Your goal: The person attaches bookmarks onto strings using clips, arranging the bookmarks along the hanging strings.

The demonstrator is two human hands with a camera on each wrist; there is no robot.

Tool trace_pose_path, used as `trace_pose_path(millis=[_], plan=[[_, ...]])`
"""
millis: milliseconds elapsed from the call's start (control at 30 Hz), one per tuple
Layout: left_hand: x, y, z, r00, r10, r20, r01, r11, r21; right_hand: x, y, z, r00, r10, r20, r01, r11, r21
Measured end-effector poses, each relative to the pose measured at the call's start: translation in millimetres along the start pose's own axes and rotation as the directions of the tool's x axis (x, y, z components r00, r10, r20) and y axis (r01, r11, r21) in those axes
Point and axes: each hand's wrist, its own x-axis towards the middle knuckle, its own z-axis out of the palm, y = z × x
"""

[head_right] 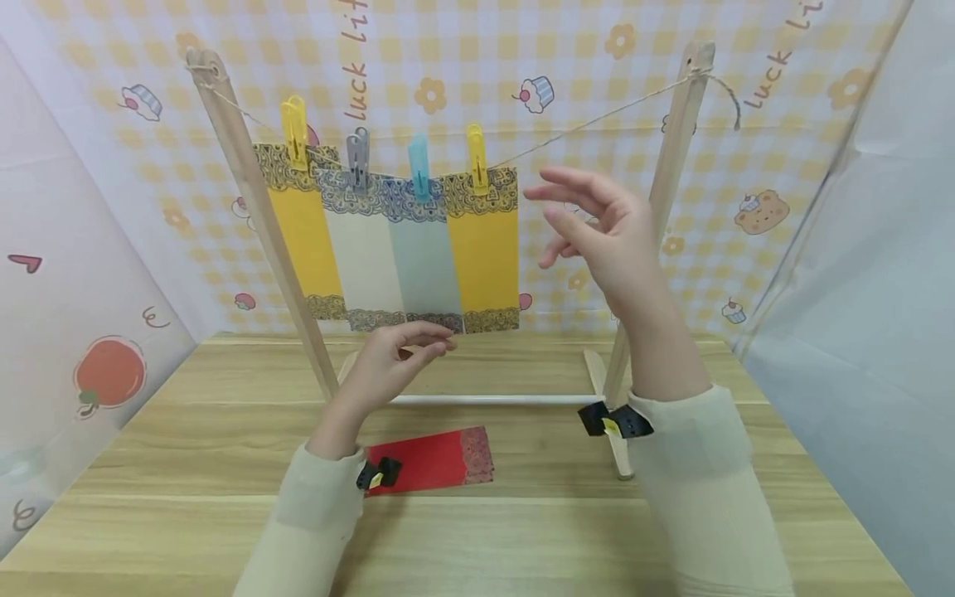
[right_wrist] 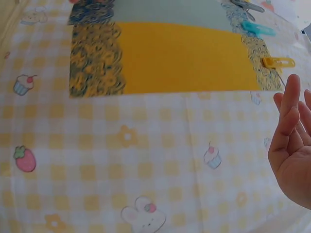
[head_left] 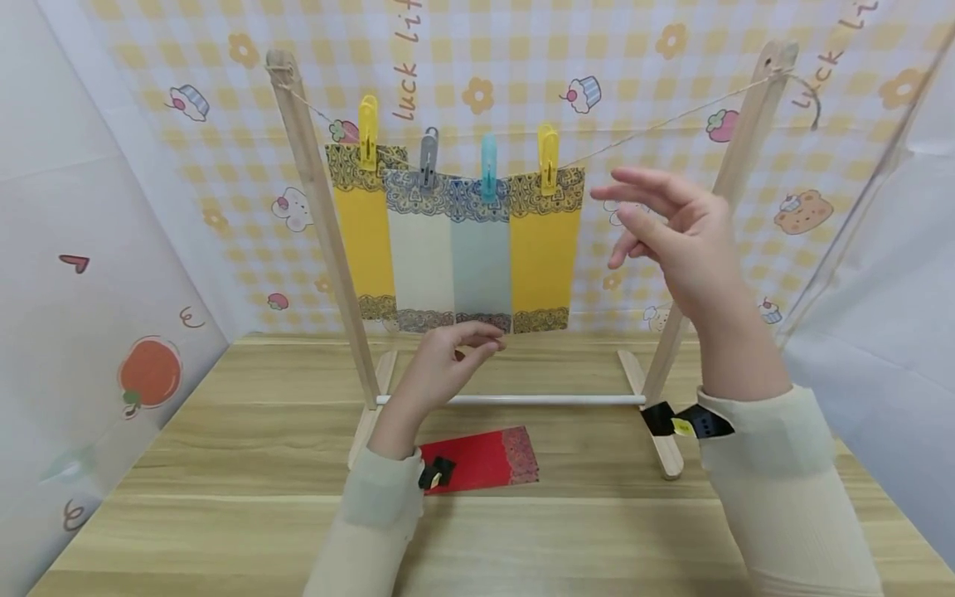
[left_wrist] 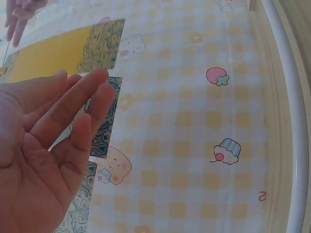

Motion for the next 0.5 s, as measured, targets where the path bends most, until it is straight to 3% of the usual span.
trace_pose_path(millis=[200, 333, 400, 500], plan=[[-9.8, 4.0, -5.5, 0.991, -0.034, 0.131, 0.03, 0.999, 0.035, -31.3, 14.6, -30.6, 0.998, 0.004, 0.058, -0.002, 0.999, -0.035], [-18.9, 2.9, -9.8, 0.973, -0.052, 0.223, 0.032, 0.995, 0.09, -62.0, 24.2, -59.9, 0.994, 0.066, 0.091, -0.049, 0.982, -0.185], [-23.4, 0.6, -11.1, 0.968, -0.048, 0.246, 0.018, 0.992, 0.124, -79.9, 28.3, -75.3, 0.988, 0.133, 0.077, -0.104, 0.945, -0.31], [-30.0, -3.8, -12.1, 0.965, -0.044, 0.258, 0.002, 0.987, 0.163, -105.9, 34.5, -98.6, 0.972, 0.226, 0.064, -0.168, 0.862, -0.479]])
